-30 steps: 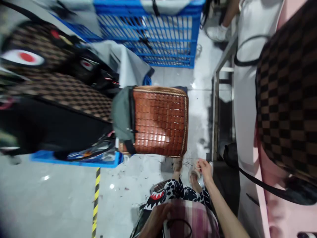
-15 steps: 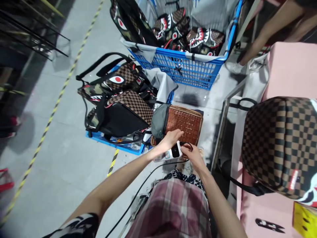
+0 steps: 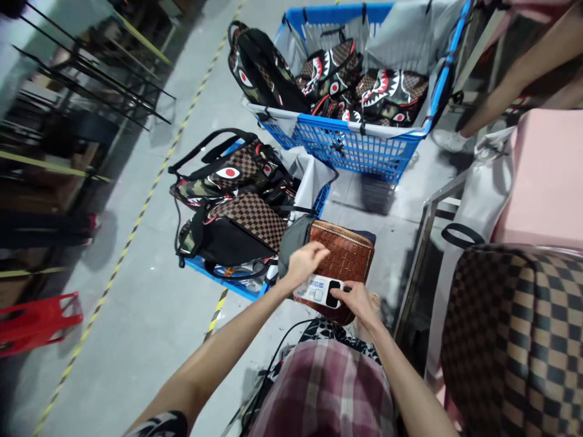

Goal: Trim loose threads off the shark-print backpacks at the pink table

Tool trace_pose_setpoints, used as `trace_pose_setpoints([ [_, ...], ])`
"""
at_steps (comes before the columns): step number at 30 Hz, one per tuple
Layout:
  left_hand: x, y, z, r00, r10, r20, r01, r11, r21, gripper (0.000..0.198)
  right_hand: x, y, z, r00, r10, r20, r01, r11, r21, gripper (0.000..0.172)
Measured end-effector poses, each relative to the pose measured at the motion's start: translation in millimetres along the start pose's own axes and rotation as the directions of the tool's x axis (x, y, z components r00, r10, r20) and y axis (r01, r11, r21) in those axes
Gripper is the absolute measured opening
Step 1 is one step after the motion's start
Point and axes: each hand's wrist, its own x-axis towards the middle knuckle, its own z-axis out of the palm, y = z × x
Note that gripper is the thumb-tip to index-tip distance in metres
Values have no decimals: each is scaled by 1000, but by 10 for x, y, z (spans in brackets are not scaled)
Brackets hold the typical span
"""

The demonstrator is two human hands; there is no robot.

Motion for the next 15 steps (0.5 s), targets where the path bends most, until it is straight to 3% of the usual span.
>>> trace_pose_setpoints([
  [2,186,-267,7,962,-256,-95,264,960,89,35,131,34,-21,996,29,-88,-27,999,21,35],
  [4,341,-512,78,920,-381,-94,391,910,141,41,288,15,-18,985,40,-170,-35,999,36,39],
  [9,443,-908,208,929,-369,39,358,919,166,27,678,-208,137,964,15,-264,-17,1000,-3,43],
  [15,340,-1010,-31,957,-283,67,266,944,193,24,940,-445,463,974,11,-226,-38,993,-114,33],
])
